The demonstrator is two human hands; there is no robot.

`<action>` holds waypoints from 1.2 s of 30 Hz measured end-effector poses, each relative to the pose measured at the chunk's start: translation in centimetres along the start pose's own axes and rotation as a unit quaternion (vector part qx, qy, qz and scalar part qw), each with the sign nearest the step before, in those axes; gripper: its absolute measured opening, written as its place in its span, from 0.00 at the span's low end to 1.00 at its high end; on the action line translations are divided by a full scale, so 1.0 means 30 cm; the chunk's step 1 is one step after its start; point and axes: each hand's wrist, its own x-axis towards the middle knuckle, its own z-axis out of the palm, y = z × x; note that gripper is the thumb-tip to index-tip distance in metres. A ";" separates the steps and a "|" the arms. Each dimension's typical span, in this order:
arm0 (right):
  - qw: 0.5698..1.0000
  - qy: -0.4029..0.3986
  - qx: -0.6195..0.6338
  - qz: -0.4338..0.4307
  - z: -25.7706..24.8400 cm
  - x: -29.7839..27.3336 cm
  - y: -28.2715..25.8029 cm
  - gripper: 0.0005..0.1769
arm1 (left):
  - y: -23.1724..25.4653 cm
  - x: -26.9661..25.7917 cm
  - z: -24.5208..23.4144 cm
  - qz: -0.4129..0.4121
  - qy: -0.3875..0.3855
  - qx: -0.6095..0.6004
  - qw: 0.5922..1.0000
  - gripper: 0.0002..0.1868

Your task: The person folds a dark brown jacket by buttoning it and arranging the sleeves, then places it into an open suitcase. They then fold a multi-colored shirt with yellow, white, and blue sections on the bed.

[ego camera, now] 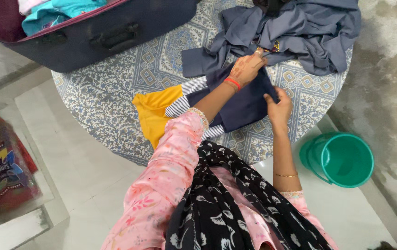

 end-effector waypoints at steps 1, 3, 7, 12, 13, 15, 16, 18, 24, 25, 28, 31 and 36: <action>0.999 0.034 -0.019 -0.038 -0.029 0.010 -0.047 0.21 | 0.018 0.021 -0.021 -0.018 0.004 -0.016 1.000 0.15; 0.994 0.071 -0.045 -0.066 -0.077 0.022 -0.159 0.21 | 0.047 0.083 -0.076 -0.052 0.010 -0.044 0.998 0.14; 0.987 0.063 -0.084 -0.118 -0.053 -0.062 -0.384 0.21 | 0.049 0.060 -0.271 -0.091 0.076 -0.057 0.991 0.10; 0.964 -0.035 -0.090 -0.249 0.097 -0.279 -0.594 0.26 | -0.010 -0.189 -0.580 -0.207 0.088 -0.057 0.973 0.13; 0.964 -0.075 -0.104 -0.232 0.134 -0.325 -0.628 0.28 | -0.017 -0.266 -0.645 -0.266 0.057 -0.079 0.959 0.16; 0.952 -0.151 -0.096 -0.248 0.196 -0.406 -0.673 0.31 | -0.017 -0.440 -0.760 -0.342 0.080 -0.170 0.921 0.16; 0.938 -0.187 -0.075 -0.281 0.223 -0.443 -0.684 0.33 | -0.012 -0.520 -0.800 -0.385 0.114 -0.228 0.887 0.14; 0.913 -0.283 -0.087 -0.280 0.291 -0.515 -0.689 0.34 | 0.005 -0.671 -0.848 -0.448 0.165 -0.258 0.840 0.14; 0.832 -0.374 -0.112 -0.395 0.474 -0.655 -0.581 0.32 | 0.030 -0.970 -0.810 -0.517 0.259 -0.273 0.769 0.20; 0.830 -0.375 -0.104 -0.400 0.486 -0.665 -0.562 0.32 | 0.023 -0.993 -0.797 -0.529 0.272 -0.263 0.759 0.20; 0.819 -0.404 -0.077 -0.400 0.513 -0.682 -0.532 0.29 | -0.018 -1.060 -0.768 -0.433 0.316 -0.236 0.811 0.18; 0.799 -0.481 -0.031 -0.360 0.530 -0.680 -0.510 0.27 | -0.022 -1.113 -0.727 -0.490 0.263 -0.041 0.830 0.21; 0.867 -0.367 0.016 -0.338 0.522 -0.576 -0.427 0.18 | 0.000 -1.074 -0.699 -0.582 0.264 -0.031 0.769 0.23</action>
